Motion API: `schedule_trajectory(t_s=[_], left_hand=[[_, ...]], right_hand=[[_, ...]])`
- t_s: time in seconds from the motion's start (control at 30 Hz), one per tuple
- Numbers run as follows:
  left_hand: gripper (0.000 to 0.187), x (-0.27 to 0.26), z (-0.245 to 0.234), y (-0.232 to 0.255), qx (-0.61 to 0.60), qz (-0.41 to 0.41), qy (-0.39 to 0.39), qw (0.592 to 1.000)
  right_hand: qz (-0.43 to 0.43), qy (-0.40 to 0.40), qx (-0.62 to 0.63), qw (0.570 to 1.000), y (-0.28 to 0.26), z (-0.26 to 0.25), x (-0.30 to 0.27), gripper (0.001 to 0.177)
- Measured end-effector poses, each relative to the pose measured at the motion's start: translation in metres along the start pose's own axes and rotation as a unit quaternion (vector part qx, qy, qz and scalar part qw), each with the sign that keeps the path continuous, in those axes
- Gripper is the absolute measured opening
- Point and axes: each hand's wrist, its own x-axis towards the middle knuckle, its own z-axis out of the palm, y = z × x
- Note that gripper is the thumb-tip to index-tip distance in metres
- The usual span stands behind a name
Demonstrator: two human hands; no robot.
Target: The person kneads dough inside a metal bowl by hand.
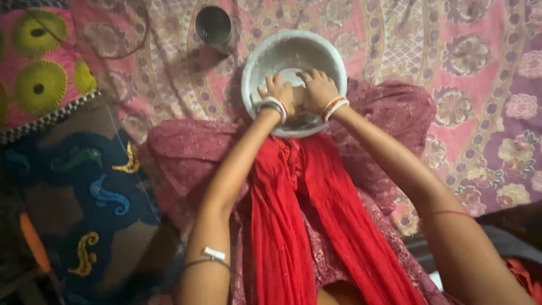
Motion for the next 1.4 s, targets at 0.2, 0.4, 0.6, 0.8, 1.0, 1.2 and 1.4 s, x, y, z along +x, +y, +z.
schedule_trajectory(t_s=[0.2, 0.4, 0.6, 0.8, 1.0, 1.2, 1.4], left_hand=[[0.067, 0.029, 0.054, -0.008, 0.005, 0.012, 0.126, 0.992], [0.059, 0.087, 0.055, -0.041, -0.102, 0.034, 0.213, 0.971], [0.045, 0.113, 0.039, -0.046, -0.15, 0.006, 0.273, 0.95], [0.045, 0.111, 0.034, -0.041, -0.153, -0.004, 0.298, 0.942], [0.045, 0.131, 0.073, -0.068, -0.38, 0.077, 0.303, 0.871], [0.086, 0.102, 0.064, -0.088, -0.272, 0.247, 0.176, 0.913], [0.079, 0.027, 0.025, -0.025, -0.104, 0.079, 0.143, 0.981]], right_hand=[[0.035, -0.02, -0.086, 0.995, 0.003, 0.045, 0.02, 0.067], [0.067, -0.007, -0.081, 0.994, 0.023, 0.035, 0.086, 0.037], [0.107, -0.025, -0.088, 0.99, 0.03, 0.035, 0.124, 0.027], [0.046, 0.015, -0.155, 0.987, 0.046, 0.049, 0.122, 0.034], [0.045, -0.091, 0.147, 0.984, 0.096, 0.062, 0.11, 0.04], [-0.033, -0.012, 0.307, 0.951, 0.087, 0.045, 0.04, 0.047], [-0.084, 0.08, -0.002, 0.993, 0.045, 0.029, 0.01, 0.072]])
